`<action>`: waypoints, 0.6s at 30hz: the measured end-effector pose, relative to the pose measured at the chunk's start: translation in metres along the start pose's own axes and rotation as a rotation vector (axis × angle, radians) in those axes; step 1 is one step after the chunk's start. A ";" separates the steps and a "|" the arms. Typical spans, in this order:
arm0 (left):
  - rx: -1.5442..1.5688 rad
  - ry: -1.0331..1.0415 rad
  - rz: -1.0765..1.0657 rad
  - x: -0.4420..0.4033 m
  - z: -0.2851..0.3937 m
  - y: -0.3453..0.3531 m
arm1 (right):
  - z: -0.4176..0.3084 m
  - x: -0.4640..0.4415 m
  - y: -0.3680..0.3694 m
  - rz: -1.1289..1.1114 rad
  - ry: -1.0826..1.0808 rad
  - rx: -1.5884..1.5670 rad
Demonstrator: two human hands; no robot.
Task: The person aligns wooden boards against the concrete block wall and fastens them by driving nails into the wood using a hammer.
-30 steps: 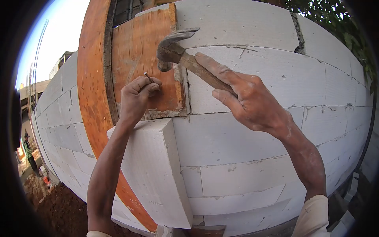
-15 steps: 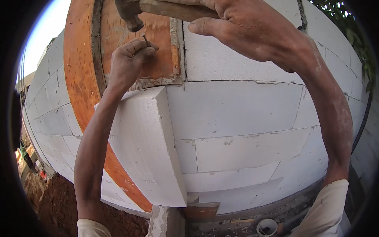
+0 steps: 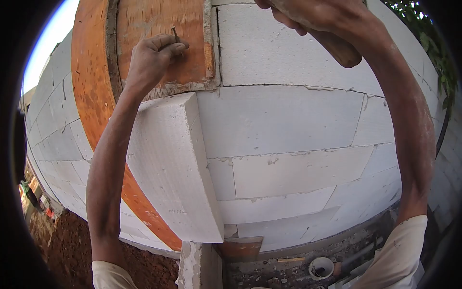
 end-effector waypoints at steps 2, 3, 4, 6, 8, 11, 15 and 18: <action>0.005 0.001 -0.003 -0.001 0.000 0.000 | -0.014 -0.002 -0.017 0.202 -0.204 -0.138; 0.009 0.001 -0.008 -0.001 -0.002 0.001 | -0.016 -0.004 -0.019 0.245 -0.232 -0.184; 0.010 -0.002 -0.010 -0.001 -0.004 0.003 | -0.018 -0.006 -0.021 0.287 -0.262 -0.229; 0.060 0.036 0.040 -0.002 -0.004 0.001 | 0.001 -0.007 -0.009 0.203 -0.149 -0.145; 0.035 0.045 0.047 -0.001 -0.004 0.000 | 0.027 -0.002 0.017 -0.052 0.046 0.073; -0.003 0.057 0.060 0.002 0.000 0.000 | 0.036 0.004 0.019 -0.179 0.189 0.174; -0.029 0.040 0.049 0.001 0.001 0.000 | -0.005 -0.007 -0.015 0.094 -0.160 -0.047; -0.029 0.006 0.015 -0.001 0.000 0.000 | -0.026 -0.001 -0.022 0.282 -0.440 -0.038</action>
Point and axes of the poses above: each hand's wrist, its own x-axis away from the middle knuckle, its own y-axis out of the palm, z = x × y, the point moved 9 cm from there along -x, towards the middle knuckle, and after that the axes turned 12 degrees about -x, right-handed, at the moved point
